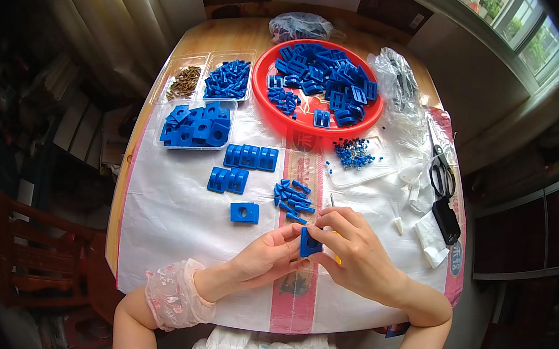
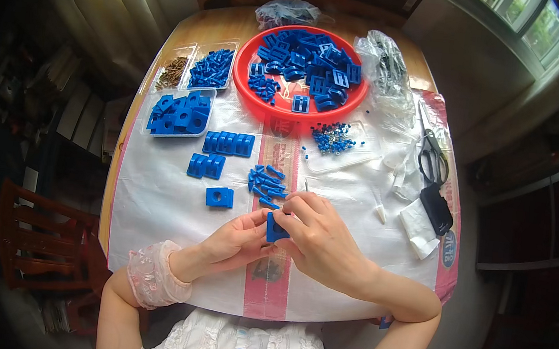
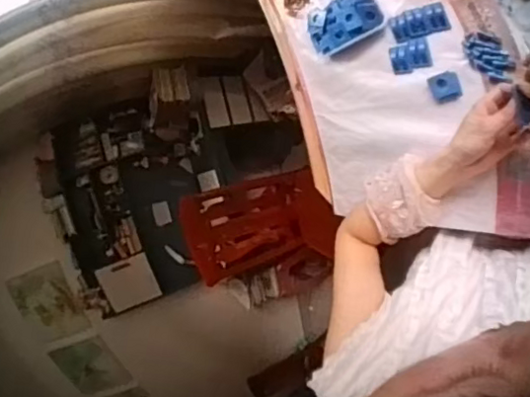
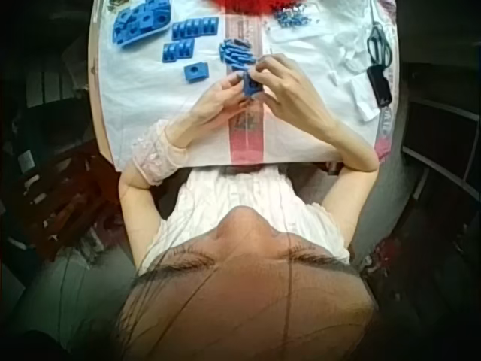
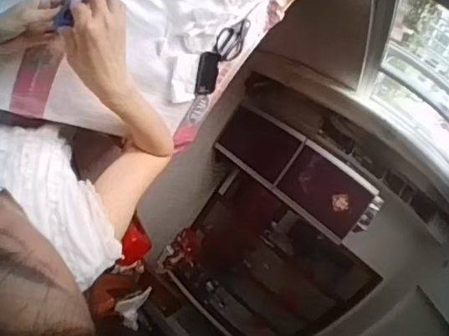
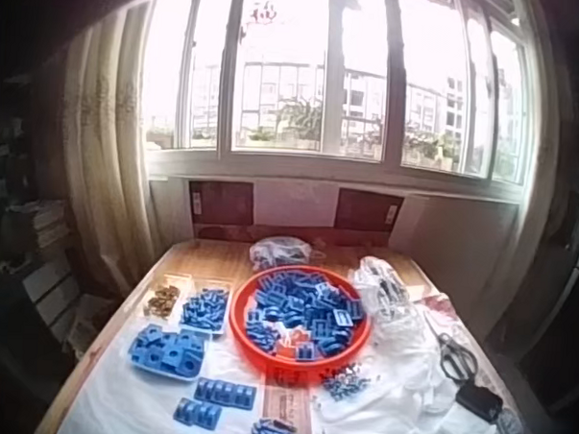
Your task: Assembling blue plastic fixture components by applying glue and joining parts.
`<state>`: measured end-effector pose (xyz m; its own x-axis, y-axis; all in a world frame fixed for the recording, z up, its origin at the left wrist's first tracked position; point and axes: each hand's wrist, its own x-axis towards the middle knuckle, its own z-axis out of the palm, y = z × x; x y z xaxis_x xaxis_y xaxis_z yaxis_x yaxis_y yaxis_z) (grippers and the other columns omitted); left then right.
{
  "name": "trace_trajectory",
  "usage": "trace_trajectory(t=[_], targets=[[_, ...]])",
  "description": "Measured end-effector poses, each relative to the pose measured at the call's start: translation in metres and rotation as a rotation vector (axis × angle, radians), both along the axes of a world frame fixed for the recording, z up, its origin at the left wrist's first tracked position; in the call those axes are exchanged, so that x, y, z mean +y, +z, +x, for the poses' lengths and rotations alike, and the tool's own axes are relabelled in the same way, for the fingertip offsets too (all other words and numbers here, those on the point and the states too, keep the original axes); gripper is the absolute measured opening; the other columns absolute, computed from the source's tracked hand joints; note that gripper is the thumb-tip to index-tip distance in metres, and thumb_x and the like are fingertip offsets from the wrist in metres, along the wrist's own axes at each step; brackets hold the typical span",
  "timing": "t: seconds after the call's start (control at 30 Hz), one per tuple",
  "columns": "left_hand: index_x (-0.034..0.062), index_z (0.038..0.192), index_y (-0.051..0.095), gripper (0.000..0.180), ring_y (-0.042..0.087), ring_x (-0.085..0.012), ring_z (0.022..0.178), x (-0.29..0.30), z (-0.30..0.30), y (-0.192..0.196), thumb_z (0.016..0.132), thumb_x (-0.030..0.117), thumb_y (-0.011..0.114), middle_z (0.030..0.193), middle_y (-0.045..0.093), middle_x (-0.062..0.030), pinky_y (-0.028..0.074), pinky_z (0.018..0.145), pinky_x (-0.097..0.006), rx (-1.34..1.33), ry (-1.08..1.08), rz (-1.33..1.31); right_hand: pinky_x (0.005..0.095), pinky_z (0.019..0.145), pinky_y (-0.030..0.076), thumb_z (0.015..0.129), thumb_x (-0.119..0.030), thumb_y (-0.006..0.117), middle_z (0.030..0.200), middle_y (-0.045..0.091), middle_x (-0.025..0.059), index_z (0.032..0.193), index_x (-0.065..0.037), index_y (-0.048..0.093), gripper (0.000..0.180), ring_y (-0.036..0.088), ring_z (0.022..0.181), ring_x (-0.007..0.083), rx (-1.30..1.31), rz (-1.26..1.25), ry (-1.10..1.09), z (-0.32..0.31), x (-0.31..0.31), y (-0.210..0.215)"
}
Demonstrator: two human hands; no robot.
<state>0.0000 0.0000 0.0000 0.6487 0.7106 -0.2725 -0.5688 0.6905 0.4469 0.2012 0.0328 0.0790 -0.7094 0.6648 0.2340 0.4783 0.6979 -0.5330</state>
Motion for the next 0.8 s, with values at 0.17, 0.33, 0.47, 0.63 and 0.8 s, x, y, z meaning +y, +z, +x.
trace_trajectory(t=[0.17,0.33,0.47,0.63,0.8], targets=[[0.0135,0.129,0.048,0.025,0.054,-0.0080,0.112,0.000,0.001,0.002,0.105,0.020,0.048,0.120,0.058,0.0004,0.044,0.098,-0.033,-0.003,0.011,-0.006,0.0436,0.095,0.045,0.069,-0.004,0.076,0.106,0.059,0.0122,0.104,-0.002,0.061,0.038,0.055,0.110,0.0319,0.017,0.004,0.007,0.000,0.002,0.001],[0.0133,0.128,0.048,0.024,0.054,-0.0076,0.112,0.000,0.000,0.002,0.105,0.020,0.047,0.119,0.058,0.0009,0.044,0.098,-0.033,-0.007,0.006,0.009,0.0435,0.094,0.045,0.067,-0.003,0.076,0.103,0.060,0.0118,0.103,-0.001,0.062,0.038,0.056,0.107,0.0312,0.053,0.000,-0.003,-0.001,0.003,0.001],[0.0130,0.127,0.049,0.023,0.054,-0.0072,0.111,0.000,0.001,0.003,0.105,0.021,0.047,0.118,0.058,0.0009,0.044,0.098,-0.032,0.006,0.002,0.001,0.0434,0.095,0.045,0.068,-0.003,0.076,0.102,0.060,0.0119,0.103,-0.001,0.062,0.038,0.057,0.107,0.0312,0.056,0.004,-0.004,-0.001,0.003,0.000],[0.0117,0.128,0.048,0.026,0.055,-0.0079,0.112,0.000,0.001,-0.001,0.105,0.022,0.048,0.120,0.058,0.0000,0.045,0.100,-0.032,-0.015,0.007,0.018,0.0429,0.094,0.045,0.068,-0.004,0.076,0.101,0.061,0.0121,0.102,-0.001,0.063,0.036,0.057,0.106,0.0312,0.060,-0.008,-0.014,-0.001,0.003,0.001],[0.0110,0.133,0.047,0.031,0.055,-0.0091,0.115,0.000,0.001,-0.008,0.104,0.022,0.050,0.123,0.057,-0.0010,0.046,0.099,-0.029,-0.019,0.010,0.032,0.0414,0.092,0.046,0.067,-0.003,0.077,0.100,0.061,0.0114,0.101,-0.001,0.065,0.036,0.057,0.103,0.0303,0.115,-0.062,-0.012,0.000,0.006,-0.001]])
